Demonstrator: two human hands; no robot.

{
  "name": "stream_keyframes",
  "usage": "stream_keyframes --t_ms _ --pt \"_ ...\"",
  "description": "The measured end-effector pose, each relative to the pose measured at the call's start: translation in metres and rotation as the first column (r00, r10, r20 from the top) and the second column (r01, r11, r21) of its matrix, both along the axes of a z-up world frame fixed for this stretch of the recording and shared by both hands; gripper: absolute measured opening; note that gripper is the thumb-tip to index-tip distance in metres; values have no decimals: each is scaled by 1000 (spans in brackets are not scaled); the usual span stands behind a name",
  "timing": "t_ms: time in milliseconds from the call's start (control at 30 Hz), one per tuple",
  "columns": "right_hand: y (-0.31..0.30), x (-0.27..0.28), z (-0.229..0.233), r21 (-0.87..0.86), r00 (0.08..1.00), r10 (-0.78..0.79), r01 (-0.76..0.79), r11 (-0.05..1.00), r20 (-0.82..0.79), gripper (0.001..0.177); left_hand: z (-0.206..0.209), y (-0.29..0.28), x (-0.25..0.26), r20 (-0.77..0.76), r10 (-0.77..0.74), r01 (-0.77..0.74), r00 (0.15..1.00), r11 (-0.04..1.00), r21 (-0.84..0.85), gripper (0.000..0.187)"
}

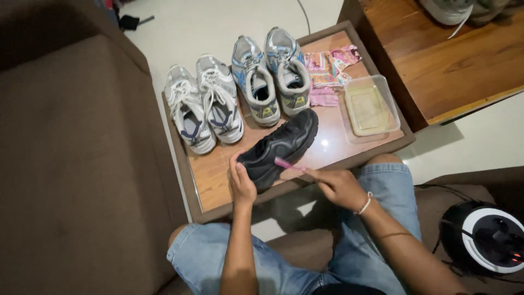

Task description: Cleaning a black shoe using a toothbrush and cleaning solution while sitting on a sofa.

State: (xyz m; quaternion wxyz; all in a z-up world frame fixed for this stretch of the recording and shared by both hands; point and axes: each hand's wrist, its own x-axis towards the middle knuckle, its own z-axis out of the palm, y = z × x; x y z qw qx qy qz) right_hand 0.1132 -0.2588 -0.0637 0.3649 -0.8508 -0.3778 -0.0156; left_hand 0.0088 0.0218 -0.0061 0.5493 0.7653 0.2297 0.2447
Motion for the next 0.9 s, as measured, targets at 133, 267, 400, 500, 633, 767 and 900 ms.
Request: stream_keyframes --t_ms 133,267,400,500,633,767,900 --pt "0 11 31 126 989 -123 133 983 -85 28 -19 2 0 21 14 -14 1000 1000 -17 59" --pt "9 -8 64 164 980 68 -37 986 -187 40 -32 10 5 49 32 -31 998 999 -23 55" --pt "-14 28 -13 103 973 -199 211 972 -120 21 -28 3 3 49 42 -40 998 998 -41 53" --pt "-2 20 60 159 972 -209 223 962 -105 30 -24 4 6 74 41 -38 996 999 -37 50" --pt "-7 26 43 203 955 -86 148 968 -285 40 -29 9 10 75 65 -61 995 996 -63 48" --pt "-9 33 20 208 951 -112 177 962 -288 29 -33 13 9 67 33 -29 997 998 -58 47" --pt "10 11 97 229 936 -23 109 967 -352 30 -30 15 5 25 34 -32 999 997 -74 52"
